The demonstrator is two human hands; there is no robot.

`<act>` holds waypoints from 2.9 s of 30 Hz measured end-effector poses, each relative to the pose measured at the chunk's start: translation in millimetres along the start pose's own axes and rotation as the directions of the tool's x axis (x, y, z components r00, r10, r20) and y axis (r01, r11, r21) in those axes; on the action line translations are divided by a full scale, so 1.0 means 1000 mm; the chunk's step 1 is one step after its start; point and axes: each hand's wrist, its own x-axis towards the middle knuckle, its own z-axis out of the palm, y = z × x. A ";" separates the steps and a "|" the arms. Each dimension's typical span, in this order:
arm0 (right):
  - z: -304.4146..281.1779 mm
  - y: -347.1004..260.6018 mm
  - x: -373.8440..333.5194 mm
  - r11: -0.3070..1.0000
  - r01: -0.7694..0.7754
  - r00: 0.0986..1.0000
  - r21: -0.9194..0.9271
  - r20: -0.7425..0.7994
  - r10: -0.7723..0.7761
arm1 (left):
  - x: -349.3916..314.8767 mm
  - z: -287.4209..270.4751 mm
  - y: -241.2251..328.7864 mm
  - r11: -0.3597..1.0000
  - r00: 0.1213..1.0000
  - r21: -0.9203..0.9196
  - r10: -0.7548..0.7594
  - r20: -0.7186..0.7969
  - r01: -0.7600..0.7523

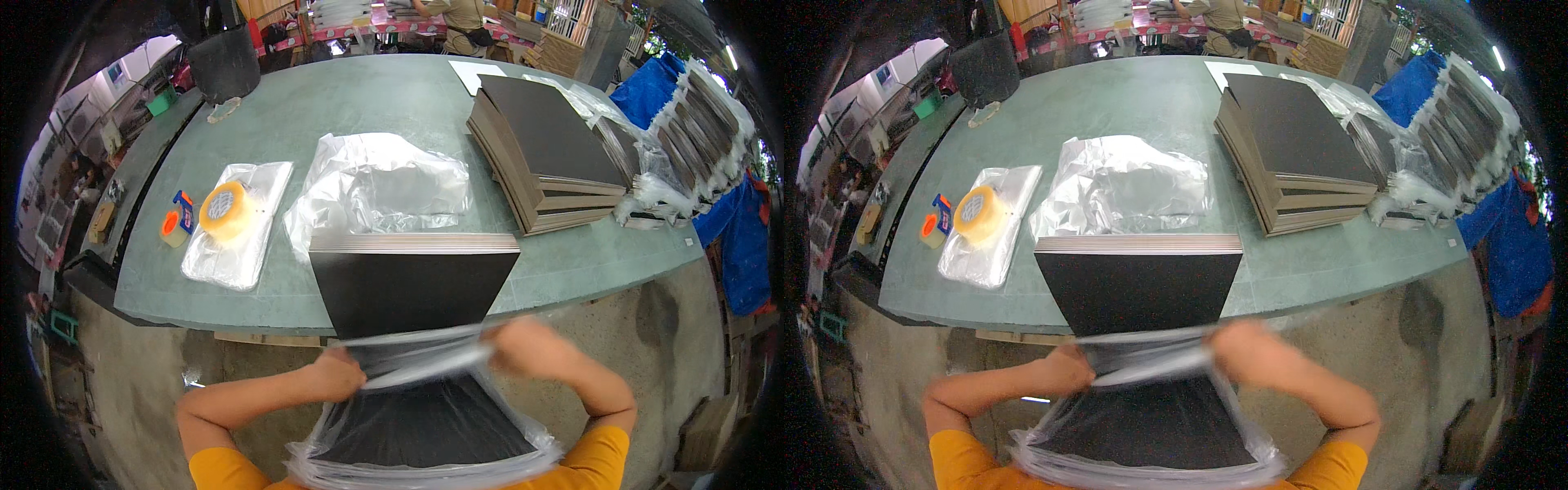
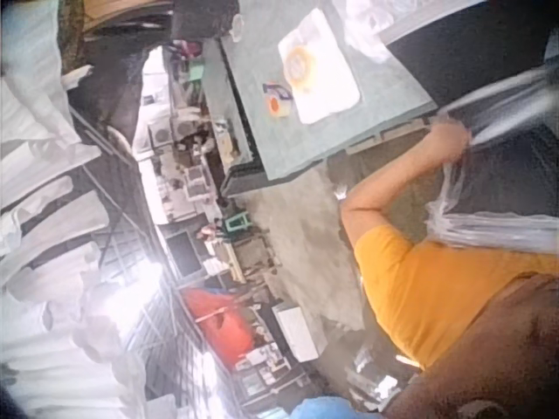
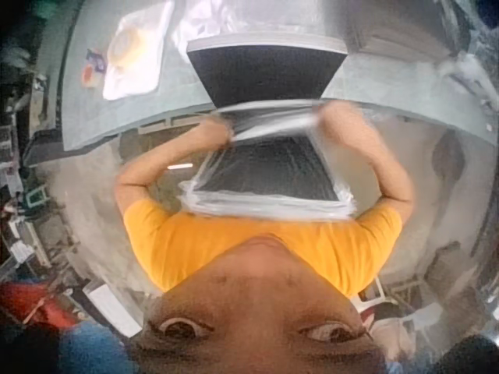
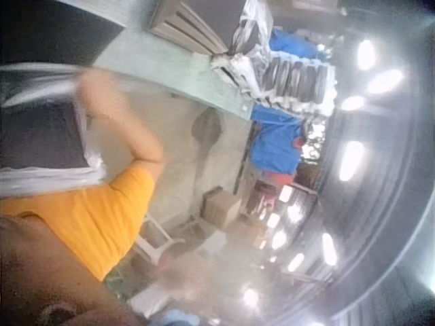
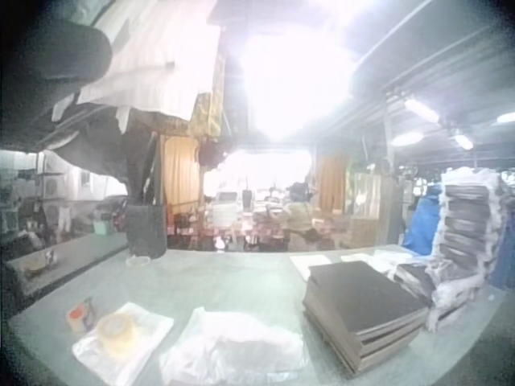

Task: The person places transparent plastic bags over booklets, sliding each booklet into a bag one at a time and smoothing the plastic.

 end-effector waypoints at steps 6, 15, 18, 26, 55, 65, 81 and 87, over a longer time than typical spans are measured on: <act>-0.008 0.033 0.003 0.975 0.043 0.429 0.217 -0.886 0.178 | -0.049 -0.066 -0.017 0.592 0.445 -0.794 -0.679 -0.584 -0.139; -0.002 0.018 0.013 0.997 -0.075 0.439 0.021 -0.897 0.052 | -0.042 -0.067 -0.023 0.883 0.227 -0.321 -0.409 -0.884 0.343; 0.007 0.023 -0.006 0.969 0.102 0.486 0.223 -0.861 0.147 | -0.053 -0.056 -0.027 0.943 0.206 -0.224 -0.277 -0.938 0.248; 0.054 0.072 -0.012 -0.037 0.280 0.960 0.959 -0.279 0.040 | -0.061 -0.007 -0.055 -0.196 0.783 -0.794 -0.412 -0.467 -0.576; 0.205 0.009 0.087 0.740 0.227 0.895 0.633 0.164 -0.414 | -0.052 0.077 -0.133 0.732 0.913 -0.578 -0.403 0.061 0.361; 0.208 0.010 0.091 0.743 0.165 0.921 0.648 0.168 -0.351 | 0.068 -0.132 -0.177 0.868 0.359 0.359 0.232 -0.904 0.344; 0.208 0.019 0.098 0.698 0.174 0.919 0.695 0.139 -0.368 | 0.122 -0.205 -0.204 0.954 0.279 0.191 0.123 -0.952 0.230; 0.200 0.015 0.096 0.711 0.167 0.921 0.683 0.149 -0.360 | 0.099 -0.234 -0.211 0.977 0.293 -0.205 -0.213 -0.932 0.059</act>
